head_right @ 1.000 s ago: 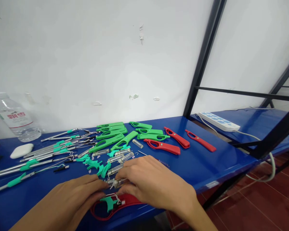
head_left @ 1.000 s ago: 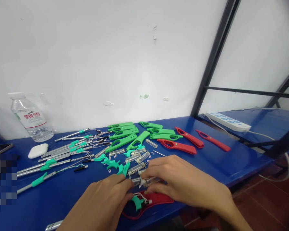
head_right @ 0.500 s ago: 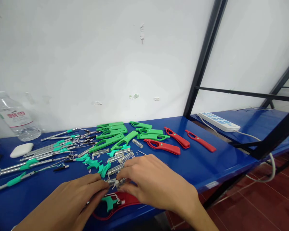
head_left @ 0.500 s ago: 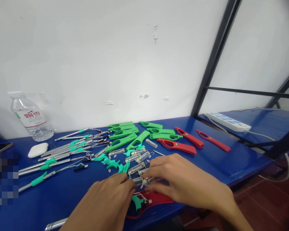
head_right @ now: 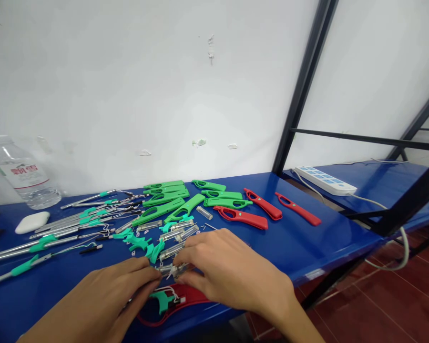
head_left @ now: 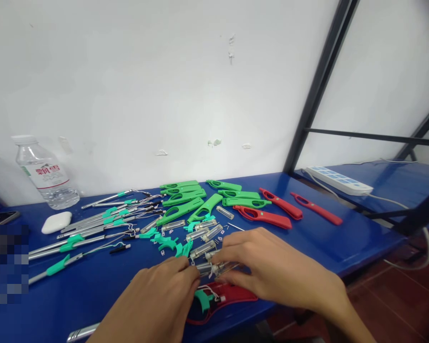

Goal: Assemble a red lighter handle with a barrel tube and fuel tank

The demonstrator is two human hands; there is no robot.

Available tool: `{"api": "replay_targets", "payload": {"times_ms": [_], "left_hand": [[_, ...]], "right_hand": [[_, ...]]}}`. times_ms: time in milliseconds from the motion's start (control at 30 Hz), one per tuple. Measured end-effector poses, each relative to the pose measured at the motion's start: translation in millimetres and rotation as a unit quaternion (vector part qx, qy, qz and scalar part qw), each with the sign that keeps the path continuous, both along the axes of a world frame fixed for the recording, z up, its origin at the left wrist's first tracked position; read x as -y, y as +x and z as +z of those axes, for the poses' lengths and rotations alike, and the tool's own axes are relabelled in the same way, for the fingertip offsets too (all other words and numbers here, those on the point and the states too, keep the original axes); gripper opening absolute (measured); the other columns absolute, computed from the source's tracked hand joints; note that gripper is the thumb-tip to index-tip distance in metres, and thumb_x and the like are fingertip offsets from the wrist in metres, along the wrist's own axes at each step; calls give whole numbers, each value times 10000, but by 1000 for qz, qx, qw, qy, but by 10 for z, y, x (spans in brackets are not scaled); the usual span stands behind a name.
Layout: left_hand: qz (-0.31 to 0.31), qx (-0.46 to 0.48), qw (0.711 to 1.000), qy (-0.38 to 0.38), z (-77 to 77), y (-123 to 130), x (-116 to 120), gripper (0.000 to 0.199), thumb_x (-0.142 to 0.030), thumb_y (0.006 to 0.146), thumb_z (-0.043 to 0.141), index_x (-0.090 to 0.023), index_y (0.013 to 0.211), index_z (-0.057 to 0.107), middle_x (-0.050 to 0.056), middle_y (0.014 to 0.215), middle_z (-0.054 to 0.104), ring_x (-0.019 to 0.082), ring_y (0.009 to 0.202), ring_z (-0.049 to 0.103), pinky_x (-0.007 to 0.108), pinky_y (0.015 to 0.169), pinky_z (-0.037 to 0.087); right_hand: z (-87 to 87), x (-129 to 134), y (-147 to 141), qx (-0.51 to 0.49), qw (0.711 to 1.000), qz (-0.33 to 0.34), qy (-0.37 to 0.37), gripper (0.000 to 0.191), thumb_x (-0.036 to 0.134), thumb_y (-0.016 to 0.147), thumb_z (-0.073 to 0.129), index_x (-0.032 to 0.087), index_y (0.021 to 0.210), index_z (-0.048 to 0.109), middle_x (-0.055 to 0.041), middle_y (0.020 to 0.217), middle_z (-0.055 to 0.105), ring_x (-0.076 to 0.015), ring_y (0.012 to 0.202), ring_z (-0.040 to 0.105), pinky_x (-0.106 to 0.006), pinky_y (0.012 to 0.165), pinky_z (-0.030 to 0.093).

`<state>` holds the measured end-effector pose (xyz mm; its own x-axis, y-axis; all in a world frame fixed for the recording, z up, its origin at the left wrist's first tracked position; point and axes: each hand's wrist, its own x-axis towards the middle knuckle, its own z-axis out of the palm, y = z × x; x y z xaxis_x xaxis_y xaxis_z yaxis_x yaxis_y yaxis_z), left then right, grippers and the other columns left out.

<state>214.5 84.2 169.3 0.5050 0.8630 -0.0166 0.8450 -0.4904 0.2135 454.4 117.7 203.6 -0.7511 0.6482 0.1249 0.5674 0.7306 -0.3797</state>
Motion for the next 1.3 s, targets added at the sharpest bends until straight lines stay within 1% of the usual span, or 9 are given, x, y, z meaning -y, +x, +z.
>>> {"api": "replay_targets", "payload": {"times_ms": [133, 267, 467, 567, 633, 733, 933, 1033, 1300], "left_hand": [[-1, -3, 1000, -3, 2, -5, 4, 420, -149, 1050, 369, -263, 1077, 772, 81, 1076, 792, 237, 1012, 782, 342, 919, 610], [3, -8, 1000, -1, 16, -1, 15, 411, -157, 1056, 374, -257, 1042, 772, 83, 1051, 788, 237, 1001, 783, 332, 903, 606], [-3, 6, 1000, 19, 7, 0, 16, 386, -178, 1071, 403, -293, 1099, 770, 52, 1077, 793, 227, 997, 779, 309, 874, 592], [-10, 16, 999, 31, 5, 7, 17, 371, -192, 1078, 415, -292, 1081, 771, 42, 1062, 791, 214, 971, 771, 286, 840, 580], [-11, 9, 999, 34, 11, 18, 10, 372, -183, 1074, 414, -287, 1060, 770, 41, 1057, 790, 207, 954, 764, 273, 811, 569], [-9, -9, 1000, 29, 27, 38, -4, 382, -161, 1066, 399, -280, 1059, 761, 45, 1070, 791, 218, 948, 762, 286, 787, 566], [-5, 11, 999, 36, 43, 39, 7, 372, -160, 1061, 400, -278, 1088, 751, 52, 1082, 788, 217, 976, 765, 285, 814, 576], [-3, 13, 999, 36, 45, 33, 17, 380, -157, 1072, 394, -289, 1098, 750, 44, 1093, 787, 212, 992, 767, 286, 839, 580], [-5, 22, 999, 34, 24, 34, 11, 412, -165, 1077, 351, -274, 1125, 746, 55, 1110, 789, 212, 1011, 764, 294, 866, 588]], "right_hand": [[-3, 4, 2, 0, 1000, 3, -1, 157, 275, 1052, 737, 251, 1190, 806, 27, 1023, 784, -160, 917, 709, -280, 768, 420], [-6, -3, 3, 3, 1000, 8, 5, 144, 290, 1049, 742, 246, 1170, 809, 27, 993, 775, -161, 896, 701, -283, 747, 411], [0, -14, -7, 5, 1000, 3, 1, 139, 272, 1046, 746, 250, 1167, 809, 30, 993, 777, -160, 912, 706, -279, 758, 411], [8, -11, -18, 7, 1000, 4, 2, 110, 270, 1039, 753, 244, 1128, 811, 28, 977, 776, -161, 894, 706, -279, 745, 408], [18, -5, -23, 9, 1000, 3, 7, 93, 268, 1036, 755, 239, 1106, 810, 26, 954, 772, -164, 871, 704, -282, 730, 403], [33, 7, -24, 15, 1000, 2, 9, 78, 259, 1032, 757, 234, 1084, 810, 24, 935, 765, -168, 862, 704, -288, 720, 401], [31, 3, -17, 22, 1000, -1, 8, 108, 280, 1038, 754, 243, 1119, 814, 18, 946, 769, -174, 869, 708, -296, 730, 417], [22, -4, -11, 20, 1000, 0, 11, 136, 287, 1047, 744, 244, 1158, 810, 15, 972, 776, -176, 905, 712, -297, 751, 422], [14, -2, -5, 21, 1000, -6, 2, 153, 265, 1046, 742, 243, 1180, 813, 13, 999, 789, -179, 939, 722, -292, 776, 432]]}}
